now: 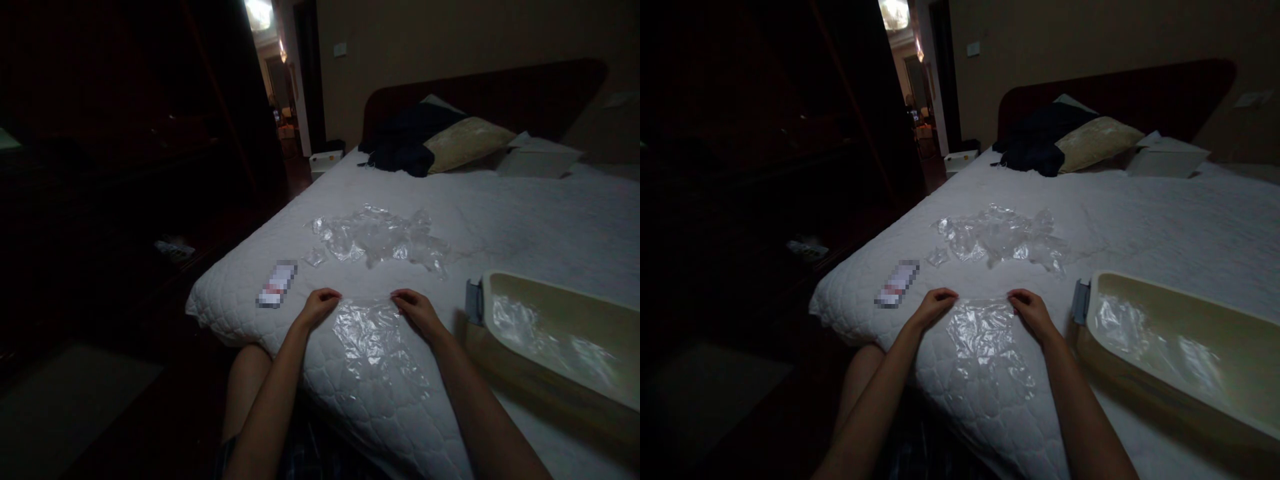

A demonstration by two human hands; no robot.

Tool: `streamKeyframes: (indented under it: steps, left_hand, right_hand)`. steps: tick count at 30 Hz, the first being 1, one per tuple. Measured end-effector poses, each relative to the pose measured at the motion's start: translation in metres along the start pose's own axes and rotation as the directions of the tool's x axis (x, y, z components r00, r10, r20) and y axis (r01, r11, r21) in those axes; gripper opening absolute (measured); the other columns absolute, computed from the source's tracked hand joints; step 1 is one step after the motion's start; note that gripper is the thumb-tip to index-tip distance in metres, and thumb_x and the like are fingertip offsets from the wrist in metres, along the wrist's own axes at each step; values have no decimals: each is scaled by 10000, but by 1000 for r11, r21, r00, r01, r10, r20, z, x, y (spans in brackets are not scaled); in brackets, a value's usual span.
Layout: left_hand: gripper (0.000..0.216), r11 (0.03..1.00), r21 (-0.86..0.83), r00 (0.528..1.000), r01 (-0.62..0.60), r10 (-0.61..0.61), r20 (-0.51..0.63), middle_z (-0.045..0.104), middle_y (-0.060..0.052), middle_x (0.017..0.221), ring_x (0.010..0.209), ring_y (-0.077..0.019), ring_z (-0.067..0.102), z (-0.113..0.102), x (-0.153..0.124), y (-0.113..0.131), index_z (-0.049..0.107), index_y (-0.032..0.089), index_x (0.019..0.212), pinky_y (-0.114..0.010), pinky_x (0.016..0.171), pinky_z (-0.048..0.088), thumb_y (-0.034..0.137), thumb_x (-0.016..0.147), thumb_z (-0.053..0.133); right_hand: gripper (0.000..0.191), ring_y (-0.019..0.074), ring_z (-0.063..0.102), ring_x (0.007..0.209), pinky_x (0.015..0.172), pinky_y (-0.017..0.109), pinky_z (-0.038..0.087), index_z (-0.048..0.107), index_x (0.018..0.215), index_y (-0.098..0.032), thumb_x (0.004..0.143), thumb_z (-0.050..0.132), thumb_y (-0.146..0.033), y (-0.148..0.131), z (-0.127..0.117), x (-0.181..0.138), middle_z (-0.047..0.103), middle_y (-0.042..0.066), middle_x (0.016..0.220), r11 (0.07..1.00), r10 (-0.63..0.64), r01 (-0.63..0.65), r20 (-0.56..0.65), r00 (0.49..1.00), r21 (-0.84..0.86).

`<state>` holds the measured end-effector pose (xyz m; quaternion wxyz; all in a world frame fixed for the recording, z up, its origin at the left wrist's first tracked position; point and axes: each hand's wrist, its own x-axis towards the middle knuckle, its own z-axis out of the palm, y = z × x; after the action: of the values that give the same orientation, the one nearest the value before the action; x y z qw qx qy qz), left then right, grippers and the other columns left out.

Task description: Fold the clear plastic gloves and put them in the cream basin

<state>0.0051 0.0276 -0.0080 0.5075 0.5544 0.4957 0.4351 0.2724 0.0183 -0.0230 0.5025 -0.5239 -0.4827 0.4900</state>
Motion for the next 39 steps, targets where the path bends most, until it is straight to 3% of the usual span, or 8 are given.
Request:
streamKeyframes:
  steps: [12,17,20,23,26,31,34,39]
  left_hand:
    - [174,990,-140,998,33,-41,-54,618,-22,675,594,-104,519,0,-3,6,646,135,732,-208,550,380,207,575,625]
    - [162,961,-275,976,40,-96,-195,589,-12,725,523,-82,490,0,-7,19,576,162,755,-212,497,374,258,624,575]
    - [133,994,-69,960,-85,63,-273,576,-31,750,641,-128,529,6,-18,36,576,173,775,-256,601,417,248,692,504]
    - [141,922,267,946,-281,313,-86,585,-55,844,858,-182,520,18,-30,51,615,182,791,-292,801,381,177,699,508]
    - [177,876,329,935,-352,347,75,591,-63,841,850,-188,518,32,-34,54,628,181,815,-298,814,373,150,706,492]
    - [146,986,150,993,-79,90,-73,602,-41,667,681,-163,549,46,-17,26,631,156,725,-272,663,417,149,679,492]
    - [93,981,-118,978,152,-166,-123,587,-23,605,549,-124,542,44,-7,9,606,137,680,-243,564,420,146,630,528]
    - [81,948,-235,965,212,-241,-101,587,-41,600,498,-107,547,38,-3,8,566,120,622,-249,545,446,188,640,527]
  right_hand:
    - [196,76,392,395,373,201,245,625,747,-165,598,512,-225,-8,-3,-8,538,-22,509,997,55,-52,-54,997,64]
    - [172,105,467,442,441,237,368,596,739,-170,624,510,-266,-17,-4,-9,549,-3,554,991,0,16,-121,993,135]
    - [206,137,535,573,549,271,422,605,813,-187,659,523,-297,-34,5,-14,604,34,733,993,-107,96,-194,975,-65]
    - [193,159,548,692,660,283,421,637,815,-210,664,532,-272,-51,24,-20,620,38,810,917,-273,228,-98,957,-327]
    - [161,162,562,685,630,271,432,644,766,-200,657,534,-248,-56,45,-21,631,43,765,955,-146,155,55,988,-254]
    - [123,151,591,592,523,236,459,615,748,-174,639,585,-221,-42,59,-15,636,52,657,962,228,-241,105,968,129]
    - [59,151,606,595,562,244,496,604,665,-157,639,608,-210,-34,50,-12,640,71,660,918,326,-330,56,944,220]
    - [58,158,623,609,585,255,525,606,669,-143,664,605,-201,-38,33,-12,648,95,696,879,410,-397,7,912,264]
